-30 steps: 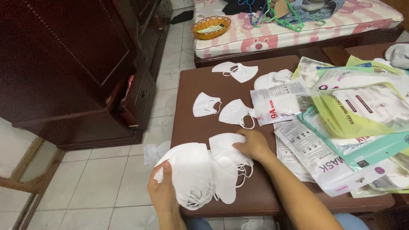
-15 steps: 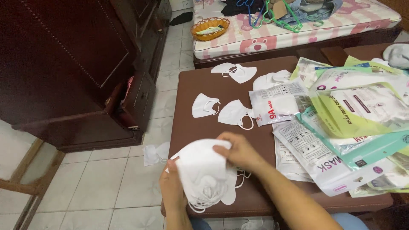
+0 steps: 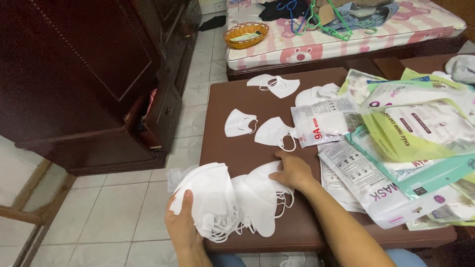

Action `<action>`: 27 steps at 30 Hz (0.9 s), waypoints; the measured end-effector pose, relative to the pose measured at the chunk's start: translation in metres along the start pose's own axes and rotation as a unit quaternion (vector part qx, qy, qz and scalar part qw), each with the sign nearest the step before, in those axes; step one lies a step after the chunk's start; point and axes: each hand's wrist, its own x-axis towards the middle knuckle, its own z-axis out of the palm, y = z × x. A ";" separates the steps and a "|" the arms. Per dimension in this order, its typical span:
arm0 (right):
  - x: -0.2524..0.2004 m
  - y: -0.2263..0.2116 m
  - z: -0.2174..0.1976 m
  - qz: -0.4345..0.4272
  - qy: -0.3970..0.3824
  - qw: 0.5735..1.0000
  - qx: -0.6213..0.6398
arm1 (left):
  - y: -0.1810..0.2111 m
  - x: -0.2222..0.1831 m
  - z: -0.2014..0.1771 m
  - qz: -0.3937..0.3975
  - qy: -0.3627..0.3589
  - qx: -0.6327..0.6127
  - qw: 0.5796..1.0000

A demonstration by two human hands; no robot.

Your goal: Manually packaging face masks into individual plastic bags and sorting them on a table.

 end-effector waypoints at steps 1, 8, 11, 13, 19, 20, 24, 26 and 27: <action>0.003 0.002 0.005 0.001 0.000 1.000 0.001 | -0.003 0.003 -0.003 0.000 -0.001 0.001 1.000; 0.028 0.020 0.014 -0.081 0.009 0.997 -0.019 | -0.004 -0.003 -0.004 -0.006 -0.032 0.015 0.999; 0.034 0.020 0.012 -0.081 -0.002 0.996 -0.034 | -0.003 -0.008 -0.001 -0.002 -0.034 0.035 0.999; 0.036 0.023 0.011 -0.066 -0.002 0.997 -0.039 | 0.006 -0.018 0.004 -0.001 -0.035 0.053 0.998; 0.006 0.028 -0.016 -0.083 0.068 0.891 0.442 | 0.006 -0.028 0.012 0.062 0.038 0.136 0.988; -0.004 0.021 -0.022 -0.105 0.020 0.824 0.557 | -0.001 -0.022 0.011 0.066 0.026 0.142 0.987; -0.052 -0.021 -0.022 -0.128 -0.079 0.780 0.607 | -0.026 0.002 0.017 0.038 0.009 0.282 0.959; -0.052 -0.030 0.000 -0.164 -0.021 0.832 0.530 | -0.059 0.026 0.012 0.038 -0.077 0.215 0.973; -0.053 -0.035 0.011 -0.196 0.035 0.873 0.446 | -0.075 0.038 0.009 0.036 -0.158 0.145 0.976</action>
